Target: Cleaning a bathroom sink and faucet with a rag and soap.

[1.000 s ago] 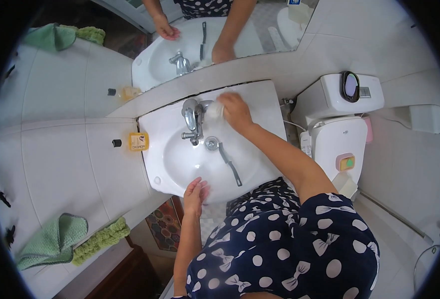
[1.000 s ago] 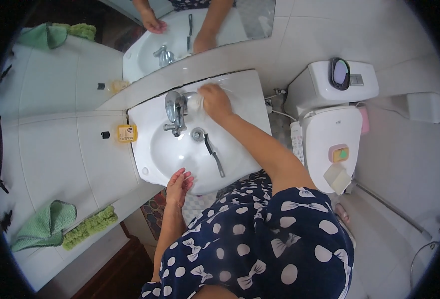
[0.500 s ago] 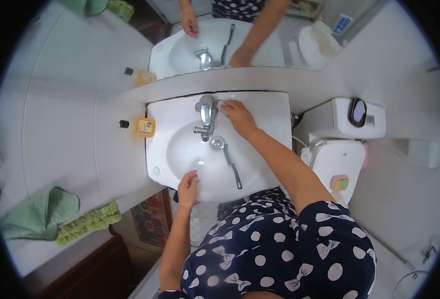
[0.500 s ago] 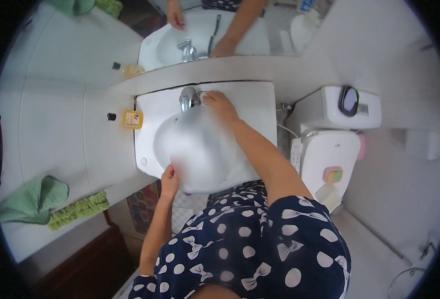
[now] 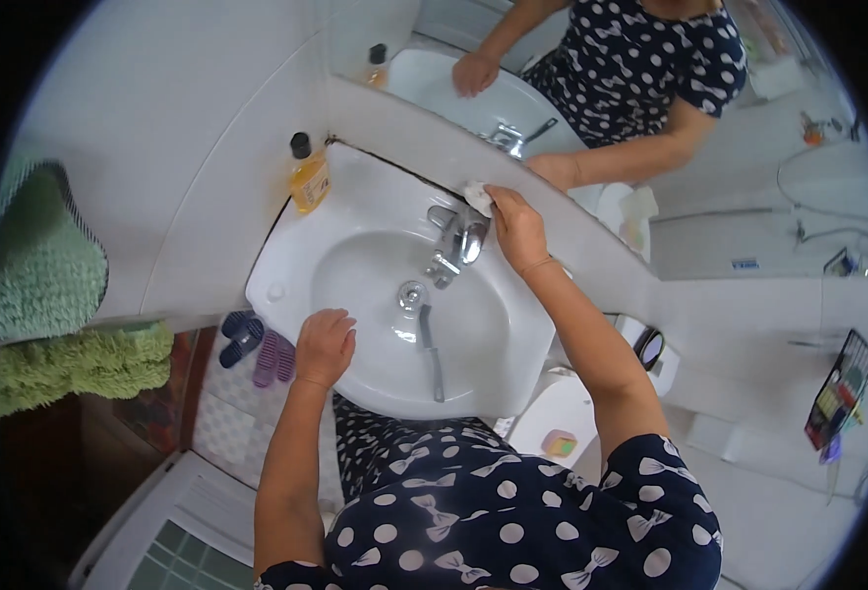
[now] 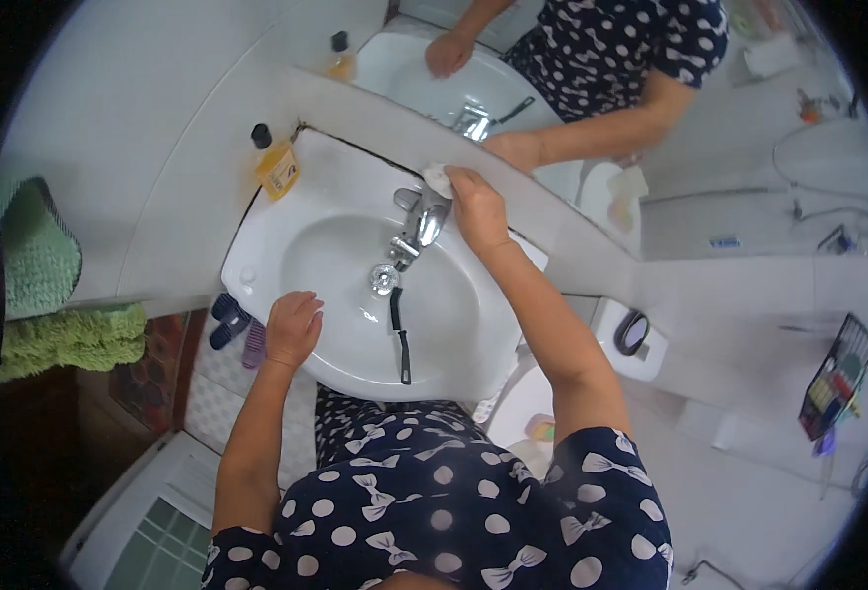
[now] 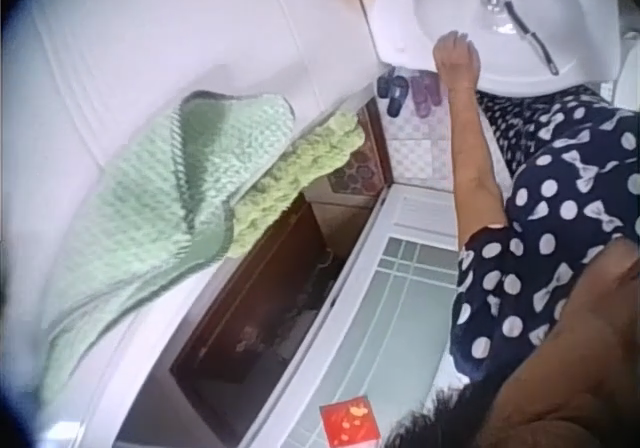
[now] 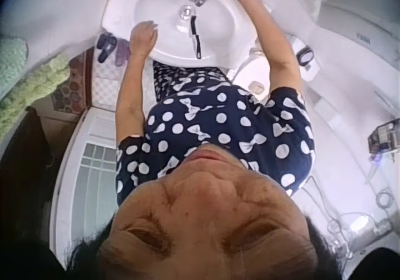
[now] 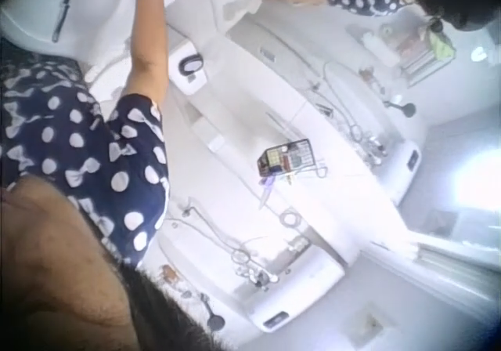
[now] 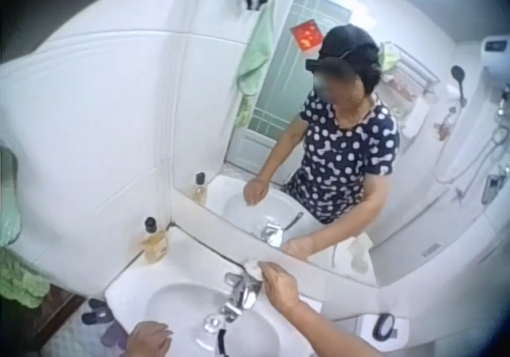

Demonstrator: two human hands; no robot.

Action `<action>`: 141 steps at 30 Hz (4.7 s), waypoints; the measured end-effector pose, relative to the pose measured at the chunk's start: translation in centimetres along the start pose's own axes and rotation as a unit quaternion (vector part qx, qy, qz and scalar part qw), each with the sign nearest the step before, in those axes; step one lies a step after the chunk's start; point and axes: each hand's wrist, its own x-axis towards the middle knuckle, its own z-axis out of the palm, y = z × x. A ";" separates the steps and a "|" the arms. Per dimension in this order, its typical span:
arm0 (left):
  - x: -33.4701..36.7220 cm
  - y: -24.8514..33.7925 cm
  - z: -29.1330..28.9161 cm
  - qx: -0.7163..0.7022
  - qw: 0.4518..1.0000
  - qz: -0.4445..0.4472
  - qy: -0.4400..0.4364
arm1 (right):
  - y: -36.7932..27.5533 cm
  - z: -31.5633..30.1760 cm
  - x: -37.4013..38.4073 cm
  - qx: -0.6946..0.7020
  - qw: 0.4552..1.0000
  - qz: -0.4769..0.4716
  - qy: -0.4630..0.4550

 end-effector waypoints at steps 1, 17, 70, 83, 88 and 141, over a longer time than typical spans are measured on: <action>0.0 -0.1 0.1 -0.015 1.000 0.004 0.019 | -0.2 0.6 0.9 0.049 0.997 0.041 -0.044; -0.1 -0.7 0.4 -0.019 0.998 0.005 0.052 | -5.0 10.9 8.5 -0.232 0.885 0.049 -0.400; -0.7 -1.1 0.4 0.006 0.998 0.010 0.055 | -3.8 9.3 5.3 -0.164 0.863 -0.172 -0.447; -0.2 -1.2 0.5 -0.016 1.000 -0.006 -0.014 | -3.6 11.4 5.0 -0.173 0.908 -0.189 -0.332; -0.7 -1.1 0.5 -0.012 1.000 -0.004 -0.009 | -9.8 10.9 4.0 0.010 0.903 -0.107 -0.417; 22.2 -2.3 8.6 0.095 0.962 0.153 -0.203 | -13.3 4.1 -27.9 -0.092 0.949 0.277 -0.118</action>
